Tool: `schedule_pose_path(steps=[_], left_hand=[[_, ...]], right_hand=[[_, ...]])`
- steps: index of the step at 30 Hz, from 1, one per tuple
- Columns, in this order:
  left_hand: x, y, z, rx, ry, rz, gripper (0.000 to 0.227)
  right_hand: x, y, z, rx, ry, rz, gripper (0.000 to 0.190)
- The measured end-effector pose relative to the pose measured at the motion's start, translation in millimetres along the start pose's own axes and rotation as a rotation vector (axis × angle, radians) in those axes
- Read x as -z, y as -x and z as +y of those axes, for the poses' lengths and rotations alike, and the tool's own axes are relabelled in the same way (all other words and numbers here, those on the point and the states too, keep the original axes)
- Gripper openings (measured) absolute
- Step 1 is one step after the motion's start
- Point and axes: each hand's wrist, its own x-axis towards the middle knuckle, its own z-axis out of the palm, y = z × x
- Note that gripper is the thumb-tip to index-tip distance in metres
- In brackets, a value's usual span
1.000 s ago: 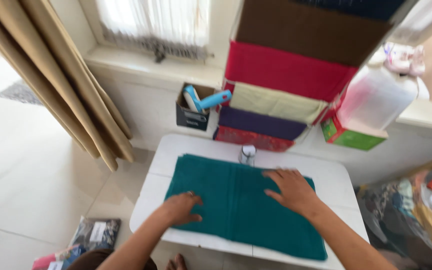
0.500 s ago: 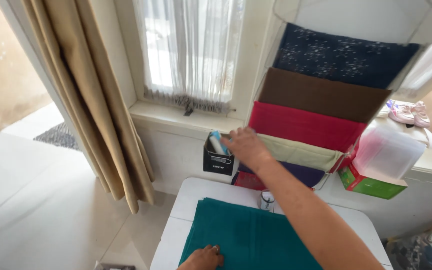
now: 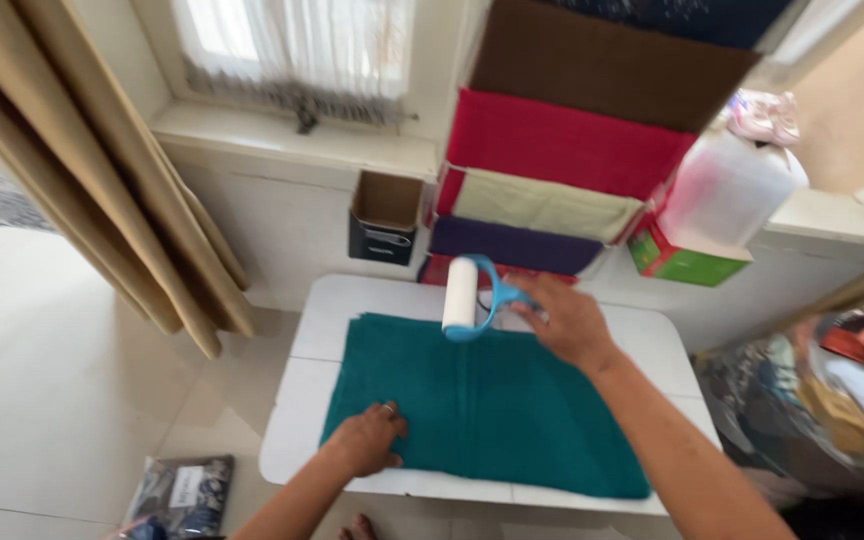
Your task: Folding a piece of green fabric and cleaning it thoroughly with a lint roller
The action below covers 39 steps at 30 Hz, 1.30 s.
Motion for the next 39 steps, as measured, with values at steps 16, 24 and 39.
schedule_pose_path(steps=[16, 24, 39], left_hand=[[9.1, -16.5, -19.1, 0.314, 0.208, -0.045, 0.09], [29.9, -6.6, -5.9, 0.31, 0.172, -0.133, 0.09], [33.7, -12.2, -6.1, 0.366, 0.126, -0.317, 0.023]], right_hand=[[48.5, 205.1, 229.2, -0.455, 0.04, -0.641, 0.048], [112.2, 233.9, 102.2, -0.851, 0.303, -0.573, 0.053], [-60.9, 160.5, 133.3, -0.754, 0.141, -0.498, 0.056]])
